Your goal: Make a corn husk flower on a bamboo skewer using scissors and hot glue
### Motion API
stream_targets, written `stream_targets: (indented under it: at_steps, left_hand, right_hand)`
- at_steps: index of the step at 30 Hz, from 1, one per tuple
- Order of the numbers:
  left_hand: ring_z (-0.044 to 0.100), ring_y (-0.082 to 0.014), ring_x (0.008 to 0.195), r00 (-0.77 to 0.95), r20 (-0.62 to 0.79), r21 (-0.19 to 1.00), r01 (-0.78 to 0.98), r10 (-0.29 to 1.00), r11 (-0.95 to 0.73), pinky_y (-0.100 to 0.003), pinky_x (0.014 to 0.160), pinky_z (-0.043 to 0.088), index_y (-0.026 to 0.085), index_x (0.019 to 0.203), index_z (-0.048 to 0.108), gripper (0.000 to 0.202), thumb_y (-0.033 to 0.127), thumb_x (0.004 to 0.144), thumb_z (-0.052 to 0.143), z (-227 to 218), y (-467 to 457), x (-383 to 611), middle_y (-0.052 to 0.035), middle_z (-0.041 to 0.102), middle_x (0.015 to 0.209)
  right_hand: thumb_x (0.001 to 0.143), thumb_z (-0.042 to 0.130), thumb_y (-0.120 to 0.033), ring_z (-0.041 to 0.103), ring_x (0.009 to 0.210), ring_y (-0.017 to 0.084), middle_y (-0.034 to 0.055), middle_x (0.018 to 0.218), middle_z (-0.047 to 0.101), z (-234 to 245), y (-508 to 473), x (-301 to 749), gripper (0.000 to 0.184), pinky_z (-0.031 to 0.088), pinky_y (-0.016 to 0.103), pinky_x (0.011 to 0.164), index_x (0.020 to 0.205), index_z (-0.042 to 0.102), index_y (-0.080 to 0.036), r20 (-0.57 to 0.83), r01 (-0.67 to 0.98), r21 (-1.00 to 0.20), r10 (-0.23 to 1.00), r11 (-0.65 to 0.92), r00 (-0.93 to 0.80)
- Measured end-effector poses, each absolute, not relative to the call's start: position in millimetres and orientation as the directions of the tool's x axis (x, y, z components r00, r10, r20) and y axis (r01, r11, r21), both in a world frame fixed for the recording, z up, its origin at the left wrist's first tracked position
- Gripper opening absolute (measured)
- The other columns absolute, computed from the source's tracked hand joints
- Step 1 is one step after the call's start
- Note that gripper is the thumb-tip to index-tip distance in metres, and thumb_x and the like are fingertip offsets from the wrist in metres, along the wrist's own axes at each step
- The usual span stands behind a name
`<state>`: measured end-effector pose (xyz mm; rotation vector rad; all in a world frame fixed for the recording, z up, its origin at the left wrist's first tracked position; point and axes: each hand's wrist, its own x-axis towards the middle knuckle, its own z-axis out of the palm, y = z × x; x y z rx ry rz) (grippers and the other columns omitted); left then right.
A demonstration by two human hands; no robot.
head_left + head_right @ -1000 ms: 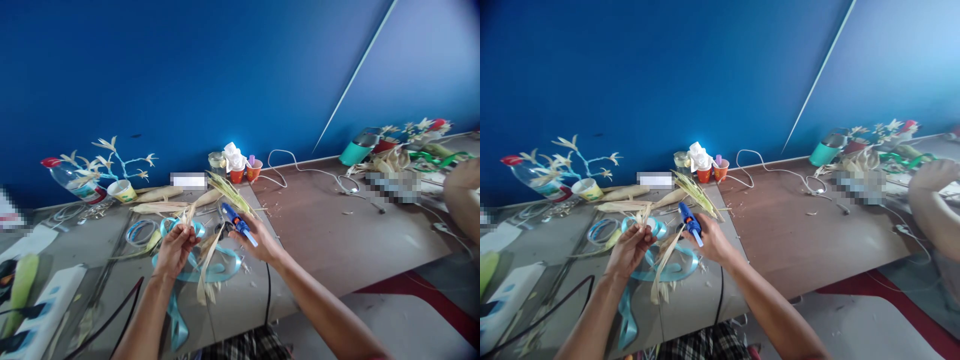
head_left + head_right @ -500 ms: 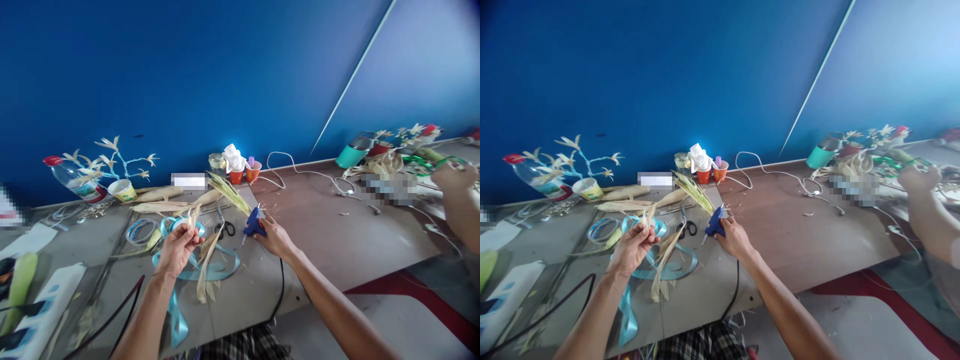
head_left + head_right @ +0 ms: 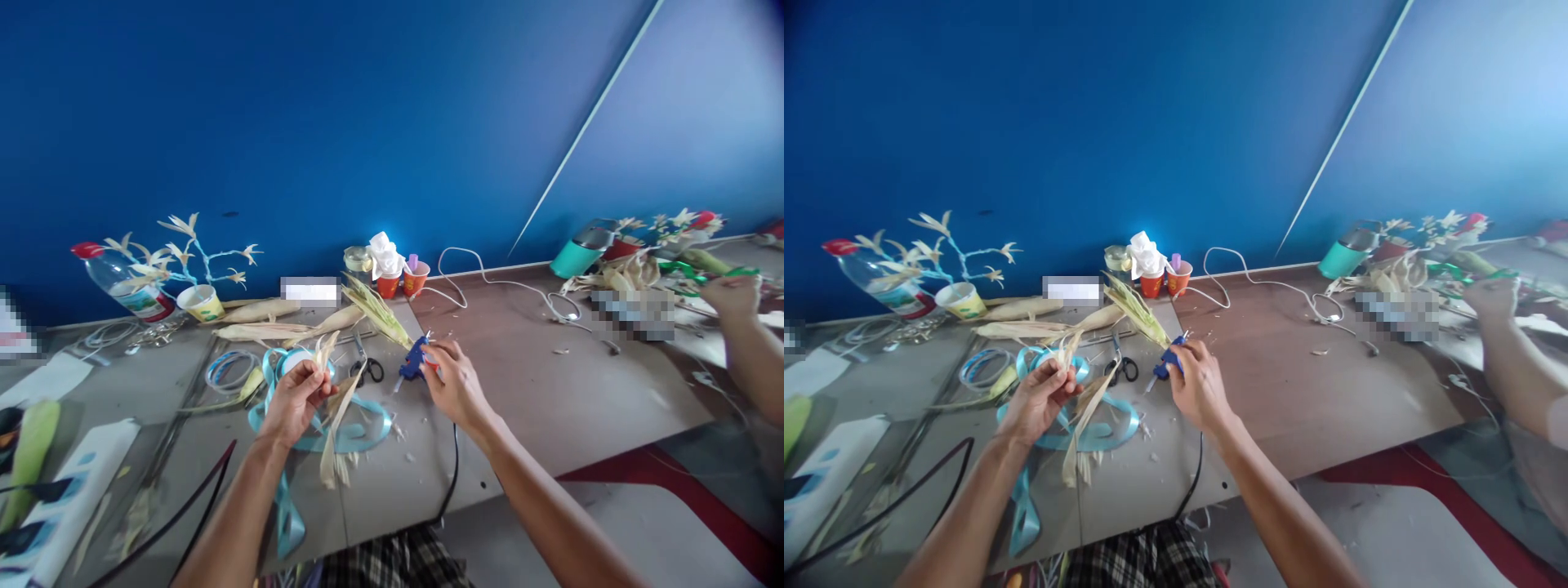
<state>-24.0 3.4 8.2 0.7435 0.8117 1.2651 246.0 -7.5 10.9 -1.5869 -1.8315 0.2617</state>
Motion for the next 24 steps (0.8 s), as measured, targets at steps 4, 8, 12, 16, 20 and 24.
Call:
stream_targets:
  at_steps: [4,8,12,16,20,24]
  left_hand:
    - [0.055,-0.0078,0.053,0.107,-0.125,0.844,-0.511,0.986,0.162,-0.029,0.066,0.054,0.016,0.068,0.057,0.022,0.021,0.064,0.079,7,3,-23,0.0015,0.063,0.067]
    - [0.055,-0.0077,0.054,0.106,-0.115,0.849,-0.505,0.988,0.153,-0.028,0.067,0.054,0.016,0.067,0.057,0.023,0.022,0.063,0.079,6,4,-22,0.0022,0.062,0.065]
    - [0.056,-0.0086,0.055,0.115,-0.112,0.858,-0.490,0.987,0.155,-0.027,0.067,0.053,0.016,0.067,0.057,0.023,0.023,0.064,0.078,4,5,-24,0.0026,0.061,0.061]
    - [0.059,-0.0099,0.057,0.054,-0.156,0.880,-0.447,0.986,0.164,-0.024,0.062,0.051,0.016,0.069,0.057,0.026,0.026,0.062,0.080,4,6,-25,0.0012,0.064,0.066]
    - [0.060,-0.0105,0.060,-0.025,-0.157,0.904,-0.405,0.987,0.134,-0.022,0.061,0.051,0.015,0.070,0.057,0.030,0.028,0.058,0.082,6,5,-22,0.0022,0.063,0.066]
    - [0.060,-0.0104,0.058,-0.087,-0.139,0.928,-0.359,0.987,0.099,-0.023,0.061,0.050,0.015,0.070,0.059,0.029,0.029,0.058,0.081,7,5,-18,0.0033,0.061,0.064]
  right_hand:
    - [0.084,0.048,-0.024,0.059,0.073,0.016,0.0059,0.086,0.066,18,0,196,0.022,0.047,0.028,0.066,0.095,0.066,-0.017,0.217,0.412,-0.871,0.962,0.267,-0.165]
    - [0.078,0.049,-0.018,0.057,0.063,0.013,0.0024,0.075,0.064,6,16,136,0.021,0.048,0.025,0.060,0.090,0.066,-0.016,0.075,0.164,-0.981,0.983,0.102,-0.167]
    - [0.075,0.050,-0.018,0.059,0.062,0.014,0.0017,0.075,0.062,1,20,104,0.017,0.052,0.026,0.059,0.085,0.064,-0.016,-0.039,-0.116,-0.992,0.989,-0.056,-0.141]
    - [0.074,0.051,-0.019,0.060,0.066,0.014,0.0022,0.080,0.062,0,14,97,0.016,0.055,0.028,0.064,0.083,0.064,-0.017,-0.031,-0.212,-0.976,0.991,-0.058,-0.127]
    - [0.075,0.051,-0.017,0.060,0.077,0.016,0.0035,0.086,0.061,-3,9,98,0.017,0.054,0.028,0.071,0.084,0.065,-0.018,0.059,-0.123,-0.991,0.995,0.050,-0.075]
    - [0.077,0.048,-0.015,0.059,0.081,0.015,0.0035,0.085,0.060,-2,6,100,0.020,0.050,0.027,0.075,0.085,0.066,-0.018,0.160,-0.007,-0.987,0.986,0.160,-0.055]
